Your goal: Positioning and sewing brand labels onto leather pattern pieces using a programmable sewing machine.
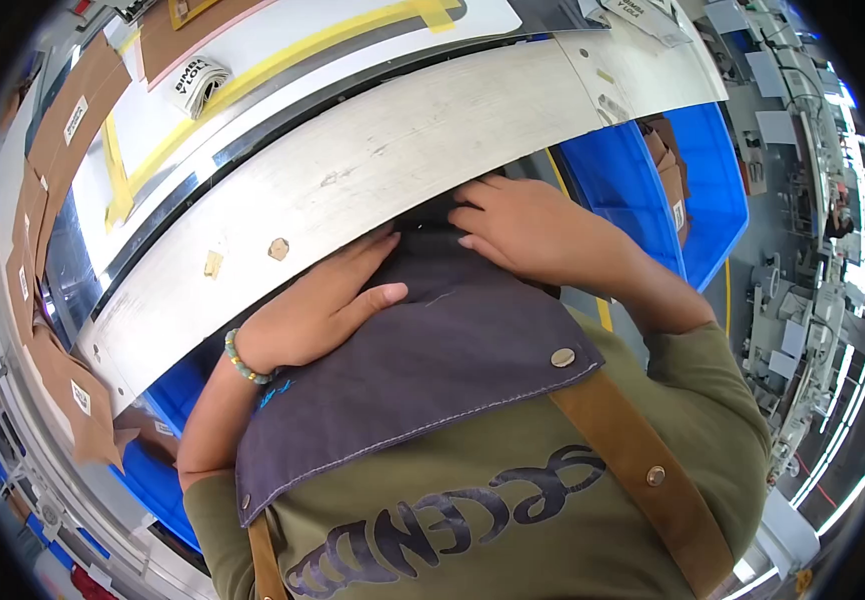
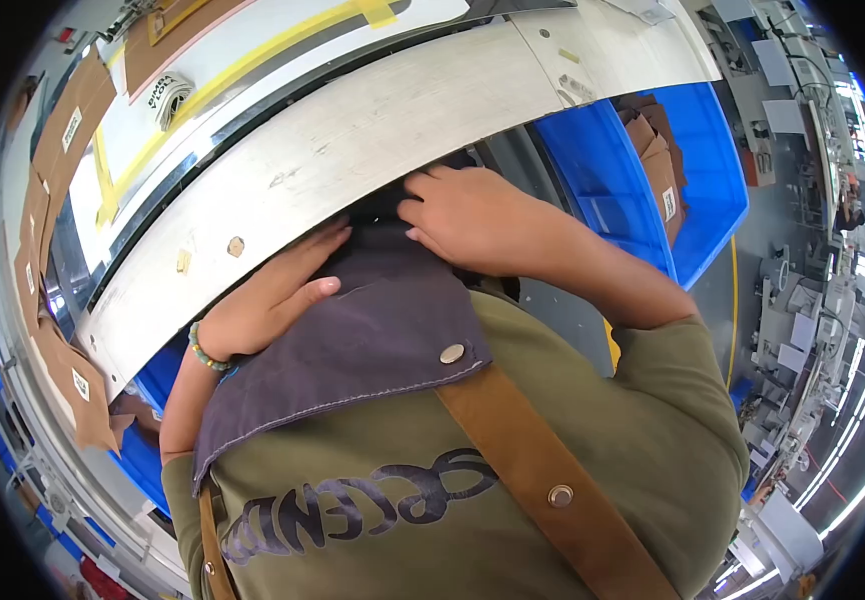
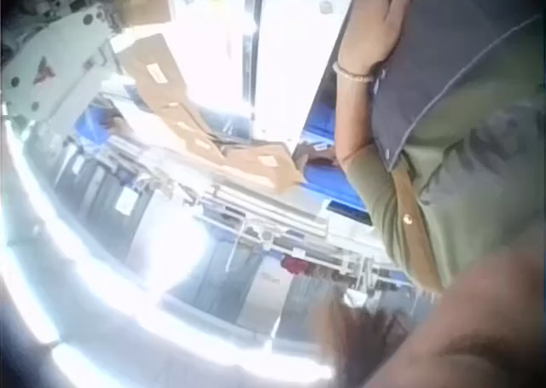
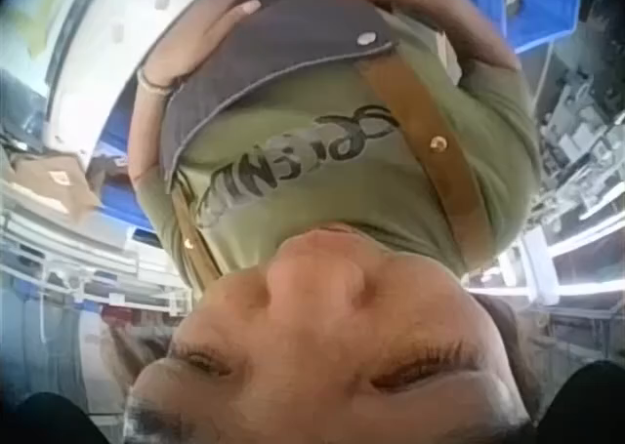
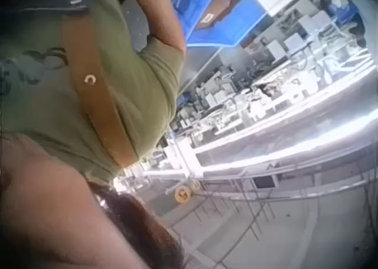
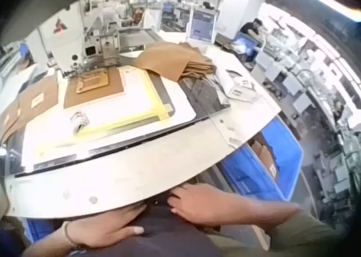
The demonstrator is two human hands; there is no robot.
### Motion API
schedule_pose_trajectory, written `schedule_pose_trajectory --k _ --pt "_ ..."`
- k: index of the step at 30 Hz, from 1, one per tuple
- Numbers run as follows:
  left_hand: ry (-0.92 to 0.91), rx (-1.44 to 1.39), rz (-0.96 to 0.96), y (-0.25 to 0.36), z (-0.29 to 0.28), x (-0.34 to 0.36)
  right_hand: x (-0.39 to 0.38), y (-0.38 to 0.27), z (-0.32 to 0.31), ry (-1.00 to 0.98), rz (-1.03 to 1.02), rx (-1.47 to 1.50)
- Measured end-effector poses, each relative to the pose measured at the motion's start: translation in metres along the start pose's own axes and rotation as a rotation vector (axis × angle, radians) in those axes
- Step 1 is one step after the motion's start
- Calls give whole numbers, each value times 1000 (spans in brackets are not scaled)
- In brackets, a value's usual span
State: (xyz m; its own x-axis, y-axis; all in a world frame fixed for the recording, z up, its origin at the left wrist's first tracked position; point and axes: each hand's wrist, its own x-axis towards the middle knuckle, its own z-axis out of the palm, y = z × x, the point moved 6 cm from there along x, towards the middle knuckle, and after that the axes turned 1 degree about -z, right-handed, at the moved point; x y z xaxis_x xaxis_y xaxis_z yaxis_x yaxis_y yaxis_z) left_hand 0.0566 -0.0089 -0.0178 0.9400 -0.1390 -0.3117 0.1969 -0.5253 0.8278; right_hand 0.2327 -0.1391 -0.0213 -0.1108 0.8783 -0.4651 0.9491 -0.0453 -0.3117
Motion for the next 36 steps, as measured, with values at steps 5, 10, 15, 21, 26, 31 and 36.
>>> schedule_pose_trajectory --k 5,10,15,21,26,31,36 --pt "248 290 -41 0 28 9 -6 -12 19 459 -183 112" --pt "298 345 9 4 26 20 12 -22 34 510 -407 534" --pt "472 603 88 -14 42 21 76 -9 57 107 9 578" --pt "348 450 9 -29 41 25 119 -2 66 448 -31 413" --pt "483 403 126 -12 36 14 125 2 72 490 -119 330" --pt "448 285 92 -18 34 17 125 0 68 427 -131 280" --pt "441 150 93 -30 31 16 91 -16 37 340 -184 628"
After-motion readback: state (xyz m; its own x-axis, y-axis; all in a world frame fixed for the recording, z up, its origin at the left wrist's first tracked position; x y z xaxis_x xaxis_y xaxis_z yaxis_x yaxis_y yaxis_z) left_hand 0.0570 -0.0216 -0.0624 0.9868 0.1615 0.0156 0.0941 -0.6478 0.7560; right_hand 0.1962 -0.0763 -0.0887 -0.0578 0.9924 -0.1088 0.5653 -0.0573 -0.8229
